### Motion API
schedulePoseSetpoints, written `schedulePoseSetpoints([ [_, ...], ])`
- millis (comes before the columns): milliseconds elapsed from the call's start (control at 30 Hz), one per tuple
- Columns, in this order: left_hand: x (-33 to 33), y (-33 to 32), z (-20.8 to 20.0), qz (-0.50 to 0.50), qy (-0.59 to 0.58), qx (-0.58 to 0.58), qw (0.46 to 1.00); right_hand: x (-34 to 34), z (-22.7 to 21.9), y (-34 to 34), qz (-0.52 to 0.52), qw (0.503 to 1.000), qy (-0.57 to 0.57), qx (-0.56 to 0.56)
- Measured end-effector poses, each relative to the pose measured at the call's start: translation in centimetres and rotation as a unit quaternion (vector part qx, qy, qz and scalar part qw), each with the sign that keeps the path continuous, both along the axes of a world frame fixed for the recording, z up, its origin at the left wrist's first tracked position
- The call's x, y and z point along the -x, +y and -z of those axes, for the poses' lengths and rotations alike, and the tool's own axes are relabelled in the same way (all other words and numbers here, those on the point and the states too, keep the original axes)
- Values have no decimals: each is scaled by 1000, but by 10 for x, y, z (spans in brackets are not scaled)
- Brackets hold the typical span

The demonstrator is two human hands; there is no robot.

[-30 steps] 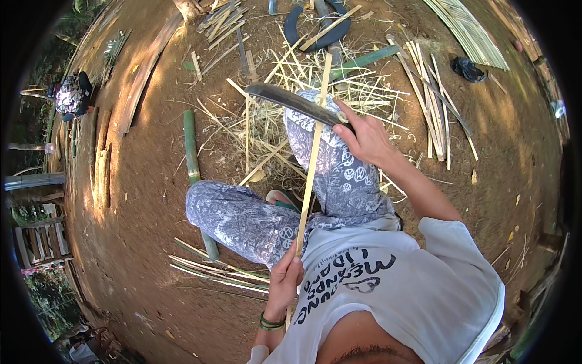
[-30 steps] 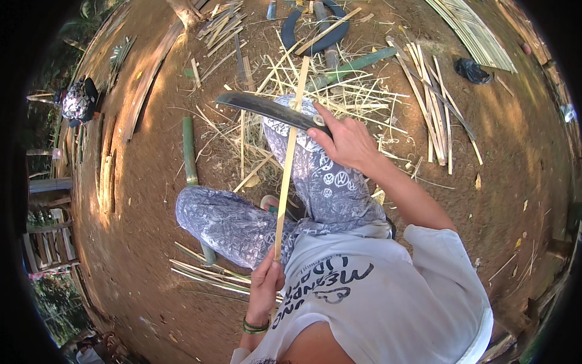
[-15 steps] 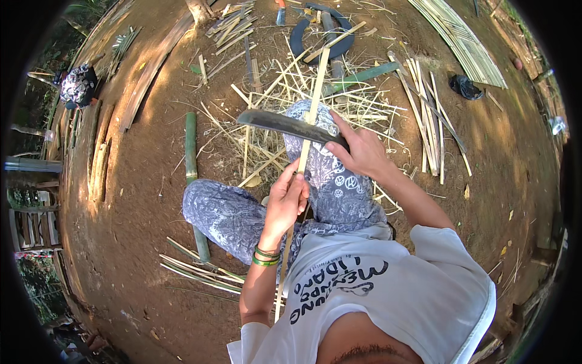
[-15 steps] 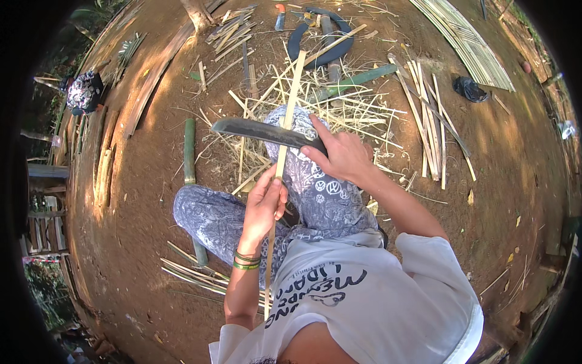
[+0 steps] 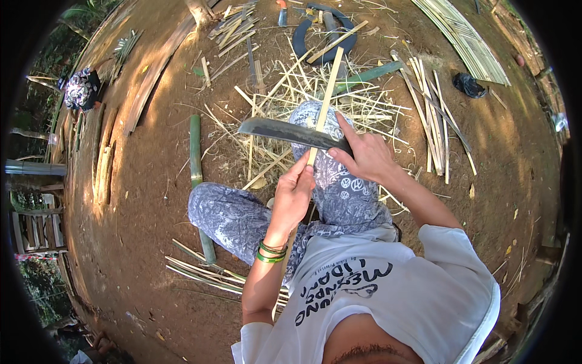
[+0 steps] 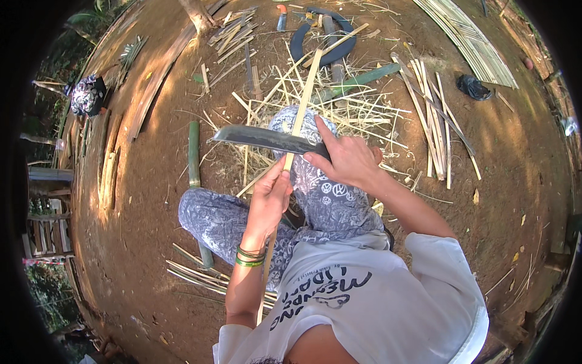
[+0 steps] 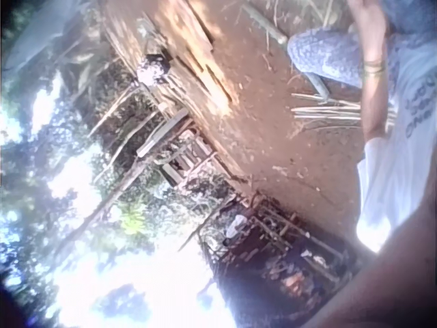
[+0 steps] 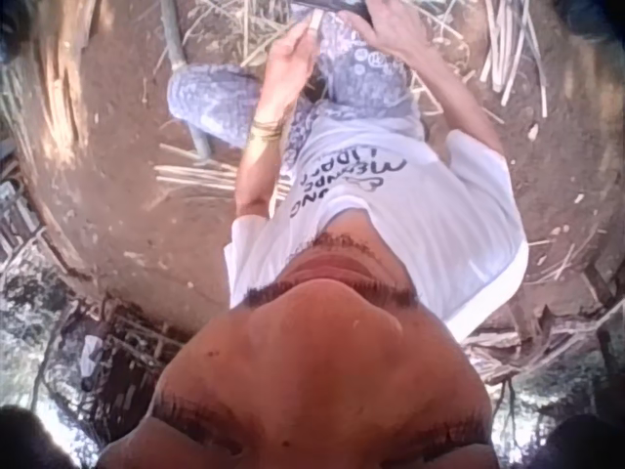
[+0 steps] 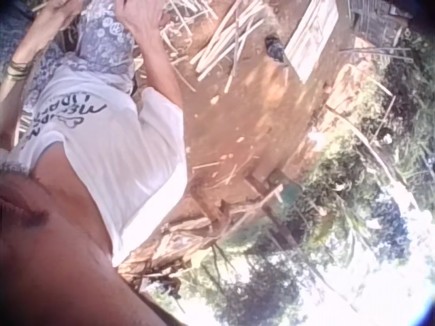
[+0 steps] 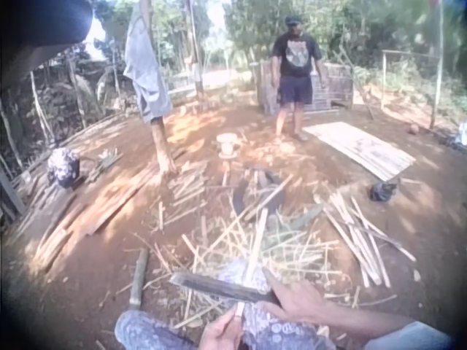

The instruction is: The person sits on the ground and uses a large knife to split long bamboo stalks into thin strips. They hold the bamboo vertically and repeatedly strike it with the knife to separate the fibers, then gather the finished strips.

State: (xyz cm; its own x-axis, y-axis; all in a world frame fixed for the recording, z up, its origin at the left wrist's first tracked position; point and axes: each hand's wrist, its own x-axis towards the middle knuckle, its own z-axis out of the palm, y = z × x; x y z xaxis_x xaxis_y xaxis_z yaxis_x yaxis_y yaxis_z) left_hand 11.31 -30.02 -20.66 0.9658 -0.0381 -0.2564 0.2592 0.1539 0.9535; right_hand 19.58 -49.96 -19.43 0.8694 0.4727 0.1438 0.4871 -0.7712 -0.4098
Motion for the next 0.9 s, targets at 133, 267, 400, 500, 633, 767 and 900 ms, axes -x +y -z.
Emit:
schedulePoseSetpoints([
  [133,-15,-5,-5,4,-13,-67,998,-1,6,1,-17,999,12,32],
  [267,-3,-6,4,-17,-33,-85,996,-5,14,-2,-10,1000,0,7],
  [400,12,-2,1,-5,-28,-98,995,-5,13,-1,3,1000,3,11],
  [500,27,0,4,-12,-34,-74,997,-3,13,0,7,1000,7,5],
  [633,59,7,3,-8,13,-60,998,-16,18,-5,39,998,18,-38],
  [767,92,8,0,-21,48,-24,998,-18,15,-10,60,995,40,-70],
  [900,56,1,-3,-20,23,-38,999,-5,18,-7,19,997,12,-68],
])
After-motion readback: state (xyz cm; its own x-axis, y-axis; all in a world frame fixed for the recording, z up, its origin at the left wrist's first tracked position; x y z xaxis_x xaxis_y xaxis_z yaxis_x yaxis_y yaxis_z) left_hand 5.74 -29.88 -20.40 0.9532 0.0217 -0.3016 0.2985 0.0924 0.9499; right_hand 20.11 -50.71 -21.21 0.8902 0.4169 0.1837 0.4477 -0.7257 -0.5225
